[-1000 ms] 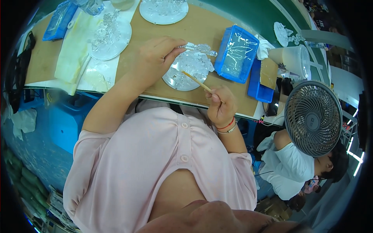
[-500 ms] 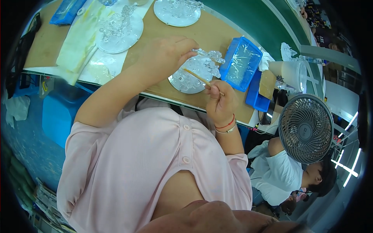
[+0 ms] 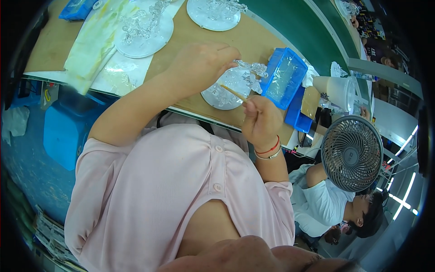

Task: Assembling small decorative crystal components onto a fixture base using an adhesive and an applicator stick.

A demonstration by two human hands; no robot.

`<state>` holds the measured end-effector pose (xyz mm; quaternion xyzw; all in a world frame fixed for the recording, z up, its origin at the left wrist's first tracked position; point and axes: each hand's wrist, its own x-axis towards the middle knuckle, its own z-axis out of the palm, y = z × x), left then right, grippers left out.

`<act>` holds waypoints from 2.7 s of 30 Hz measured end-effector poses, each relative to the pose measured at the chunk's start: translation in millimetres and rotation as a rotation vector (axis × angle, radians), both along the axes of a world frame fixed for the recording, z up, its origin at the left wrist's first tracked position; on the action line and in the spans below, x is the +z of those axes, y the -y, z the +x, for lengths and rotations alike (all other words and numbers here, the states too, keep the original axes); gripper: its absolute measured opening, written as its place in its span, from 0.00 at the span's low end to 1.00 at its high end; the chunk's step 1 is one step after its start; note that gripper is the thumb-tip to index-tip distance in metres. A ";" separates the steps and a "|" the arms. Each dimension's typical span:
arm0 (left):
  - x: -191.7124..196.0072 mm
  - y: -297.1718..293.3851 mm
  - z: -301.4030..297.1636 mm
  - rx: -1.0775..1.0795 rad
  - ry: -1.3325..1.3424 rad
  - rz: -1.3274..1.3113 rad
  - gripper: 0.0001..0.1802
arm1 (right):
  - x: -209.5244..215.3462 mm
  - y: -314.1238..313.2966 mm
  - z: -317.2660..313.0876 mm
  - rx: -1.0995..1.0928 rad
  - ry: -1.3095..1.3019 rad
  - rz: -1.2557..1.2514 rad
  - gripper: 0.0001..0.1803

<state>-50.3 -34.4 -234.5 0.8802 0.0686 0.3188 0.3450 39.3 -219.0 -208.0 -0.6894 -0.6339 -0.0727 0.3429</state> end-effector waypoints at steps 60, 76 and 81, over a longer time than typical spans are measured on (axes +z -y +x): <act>7.8 2.7 2.2 0.023 -0.041 0.037 0.07 | -6.5 8.9 -4.7 0.043 -0.001 0.116 0.06; 9.1 3.3 1.2 0.034 -0.051 0.079 0.07 | 8.7 -23.4 2.9 -0.142 -0.013 -0.038 0.04; 8.9 6.0 2.6 0.062 -0.038 0.112 0.07 | 12.8 -8.6 6.0 -0.180 -0.016 -0.088 0.05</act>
